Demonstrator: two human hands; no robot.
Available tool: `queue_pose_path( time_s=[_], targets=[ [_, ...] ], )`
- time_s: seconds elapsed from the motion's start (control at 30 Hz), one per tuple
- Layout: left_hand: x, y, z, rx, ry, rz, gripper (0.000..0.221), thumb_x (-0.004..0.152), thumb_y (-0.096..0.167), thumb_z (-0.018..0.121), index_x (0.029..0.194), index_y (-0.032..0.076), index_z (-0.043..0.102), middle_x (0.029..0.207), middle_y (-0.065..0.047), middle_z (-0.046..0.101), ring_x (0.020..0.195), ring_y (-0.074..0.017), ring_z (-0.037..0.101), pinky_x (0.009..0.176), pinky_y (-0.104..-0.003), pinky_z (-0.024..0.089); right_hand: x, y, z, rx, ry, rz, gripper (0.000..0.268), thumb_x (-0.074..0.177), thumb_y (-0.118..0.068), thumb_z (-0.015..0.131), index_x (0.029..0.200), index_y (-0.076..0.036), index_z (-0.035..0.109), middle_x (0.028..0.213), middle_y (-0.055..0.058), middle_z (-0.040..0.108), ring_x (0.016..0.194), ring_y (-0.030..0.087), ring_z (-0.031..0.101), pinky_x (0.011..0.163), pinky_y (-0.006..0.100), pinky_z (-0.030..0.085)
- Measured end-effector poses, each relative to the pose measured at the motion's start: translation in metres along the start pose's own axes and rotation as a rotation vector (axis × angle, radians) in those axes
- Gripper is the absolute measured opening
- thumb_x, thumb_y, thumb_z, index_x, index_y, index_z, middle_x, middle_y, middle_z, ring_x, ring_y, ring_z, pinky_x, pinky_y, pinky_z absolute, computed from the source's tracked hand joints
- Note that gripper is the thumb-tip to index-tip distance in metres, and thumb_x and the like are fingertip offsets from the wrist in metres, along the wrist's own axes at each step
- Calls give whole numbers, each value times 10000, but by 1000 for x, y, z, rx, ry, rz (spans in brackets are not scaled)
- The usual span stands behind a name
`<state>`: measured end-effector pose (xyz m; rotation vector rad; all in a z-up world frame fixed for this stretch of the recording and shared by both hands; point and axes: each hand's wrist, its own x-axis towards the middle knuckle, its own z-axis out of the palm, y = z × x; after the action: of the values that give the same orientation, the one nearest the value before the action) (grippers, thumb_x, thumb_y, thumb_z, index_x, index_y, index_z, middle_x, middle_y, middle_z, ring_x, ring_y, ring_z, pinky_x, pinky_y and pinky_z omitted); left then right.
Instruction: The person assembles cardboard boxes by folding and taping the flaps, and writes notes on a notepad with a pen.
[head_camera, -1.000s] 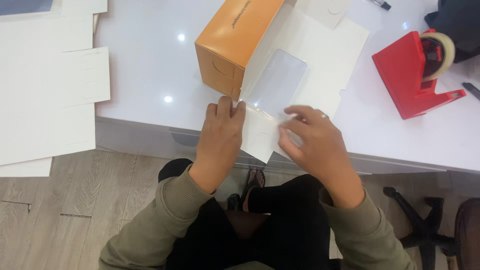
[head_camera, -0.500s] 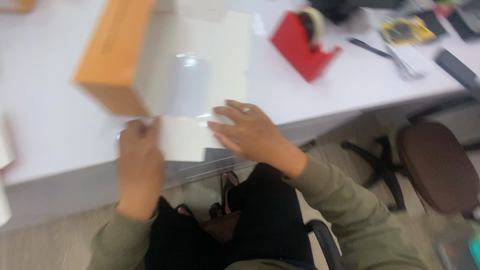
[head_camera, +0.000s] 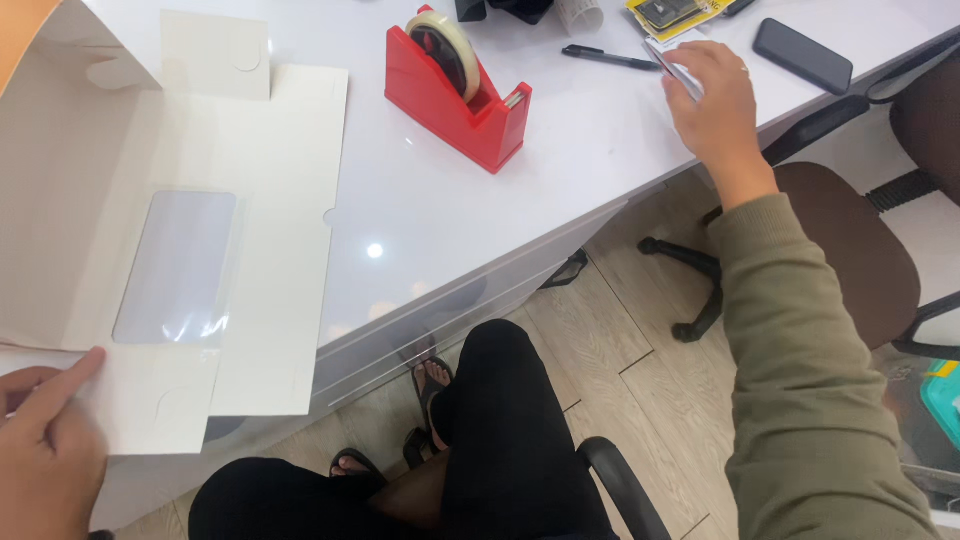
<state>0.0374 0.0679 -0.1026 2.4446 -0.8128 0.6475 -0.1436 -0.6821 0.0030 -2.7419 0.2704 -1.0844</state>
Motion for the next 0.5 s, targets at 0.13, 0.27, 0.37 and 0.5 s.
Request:
queue_pose_path(
  time_s=[0.13,0.27,0.37,0.5],
  targets=[
    [-5,-13,9,-241,34,-87,558,1051,-353,414,1398,-171,811,1249,-278,623,1093,-358,604,956,-382,465,30,15,33,-237,-300,292,405,1087,-237,573,1466,-97,599,1551,156,480,1485,425,200,1122,703,102],
    [-1,3,-1,-308,-11,-120,554,1046,-389,360,1417,-229,739,1298,-331,572,1064,-363,557,1054,-398,516,42,22,61,-216,-364,356,91,1038,-16,600,1061,-103,592,1459,109,534,1547,473,152,1085,828,-66],
    [7,14,-13,-171,-32,-105,588,999,-363,418,1388,-140,799,1301,-349,611,1087,-377,618,1016,-404,547,30,60,63,-510,-98,49,167,947,-79,842,1058,-184,773,1265,111,579,1168,420,479,813,555,386],
    [11,12,-19,84,83,27,586,958,-266,562,1367,7,882,1301,-240,683,1056,-366,647,961,-446,552,10,95,26,-584,188,-39,249,983,-99,905,1157,-218,774,1049,62,641,980,337,550,686,442,309]
  ],
)
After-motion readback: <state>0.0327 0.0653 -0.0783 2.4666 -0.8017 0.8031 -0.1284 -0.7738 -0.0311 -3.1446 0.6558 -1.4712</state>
